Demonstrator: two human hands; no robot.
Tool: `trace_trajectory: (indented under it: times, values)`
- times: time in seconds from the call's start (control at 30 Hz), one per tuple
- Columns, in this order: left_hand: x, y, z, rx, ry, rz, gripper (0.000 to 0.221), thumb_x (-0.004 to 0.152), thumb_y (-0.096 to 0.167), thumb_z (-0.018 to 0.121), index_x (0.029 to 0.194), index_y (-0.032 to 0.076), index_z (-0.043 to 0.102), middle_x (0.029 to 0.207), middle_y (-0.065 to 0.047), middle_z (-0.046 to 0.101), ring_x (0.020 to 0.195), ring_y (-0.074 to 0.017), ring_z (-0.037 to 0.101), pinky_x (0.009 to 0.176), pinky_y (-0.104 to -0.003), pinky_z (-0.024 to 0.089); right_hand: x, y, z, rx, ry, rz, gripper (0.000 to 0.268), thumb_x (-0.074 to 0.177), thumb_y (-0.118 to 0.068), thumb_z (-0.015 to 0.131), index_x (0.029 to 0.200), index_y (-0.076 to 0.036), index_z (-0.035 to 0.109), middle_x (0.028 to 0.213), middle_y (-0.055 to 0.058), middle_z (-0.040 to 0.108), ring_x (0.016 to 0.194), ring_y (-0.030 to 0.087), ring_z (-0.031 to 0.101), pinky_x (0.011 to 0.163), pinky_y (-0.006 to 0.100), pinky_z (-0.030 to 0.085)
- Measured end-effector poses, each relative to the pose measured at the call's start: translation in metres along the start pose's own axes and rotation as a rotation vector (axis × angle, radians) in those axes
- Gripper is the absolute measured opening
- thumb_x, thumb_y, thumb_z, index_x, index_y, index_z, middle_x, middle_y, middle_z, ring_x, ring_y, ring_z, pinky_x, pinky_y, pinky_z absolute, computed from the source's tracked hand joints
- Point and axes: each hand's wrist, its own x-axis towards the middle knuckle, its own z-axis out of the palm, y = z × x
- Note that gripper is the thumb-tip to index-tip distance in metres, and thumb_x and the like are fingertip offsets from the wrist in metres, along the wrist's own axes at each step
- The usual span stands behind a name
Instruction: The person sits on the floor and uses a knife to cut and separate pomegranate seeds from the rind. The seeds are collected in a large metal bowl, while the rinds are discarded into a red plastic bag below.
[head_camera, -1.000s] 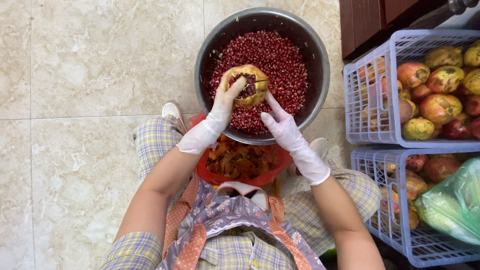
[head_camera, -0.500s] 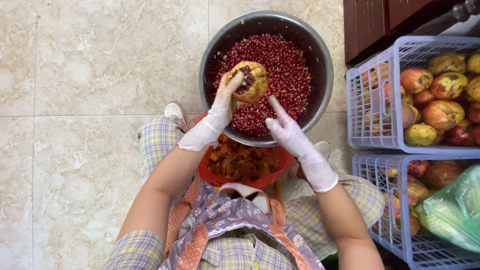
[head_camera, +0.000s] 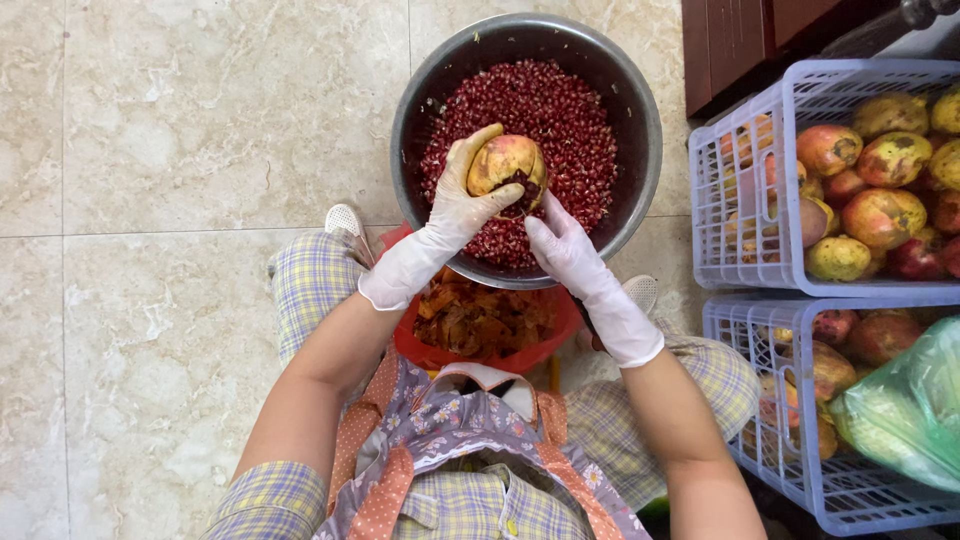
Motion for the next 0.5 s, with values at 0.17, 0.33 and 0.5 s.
trace_trajectory:
  times: [0.17,0.33,0.5]
  values:
    - [0.005,0.001,-0.006,-0.563,-0.037,-0.284,0.067,0.091,0.028,0.081,0.147,0.009,0.05,0.142,-0.011,0.057,0.13,-0.0208,0.058,0.113,-0.036,0.049,-0.003,0.011,-0.018,-0.215,0.011,0.045,0.087,0.098,-0.042,0.068,0.169,-0.011,0.028,0.096,0.0,0.058,0.079,0.007,0.046,0.073,0.02,0.045]
    - [0.005,0.009,-0.011,-0.863,-0.194,-0.557,0.067,0.095,0.044,0.071,0.147,0.008,0.051,0.14,-0.014,0.061,0.125,-0.0247,0.064,0.103,-0.043,0.058,-0.006,0.016,-0.025,-0.237,-0.035,-0.031,0.087,0.096,-0.04,0.07,0.164,-0.01,0.025,0.136,0.006,0.059,0.097,0.008,0.057,0.092,0.025,0.05]
    - [0.007,0.016,-0.016,-0.828,-0.145,-0.854,0.076,0.084,0.063,0.061,0.14,0.013,0.053,0.128,-0.018,0.065,0.108,-0.0322,0.07,0.078,-0.048,0.064,-0.008,0.01,-0.029,-0.463,-0.065,-0.191,0.071,0.105,-0.032,0.067,0.165,-0.008,0.037,0.151,0.016,0.061,0.126,0.012,0.054,0.111,0.03,0.041]
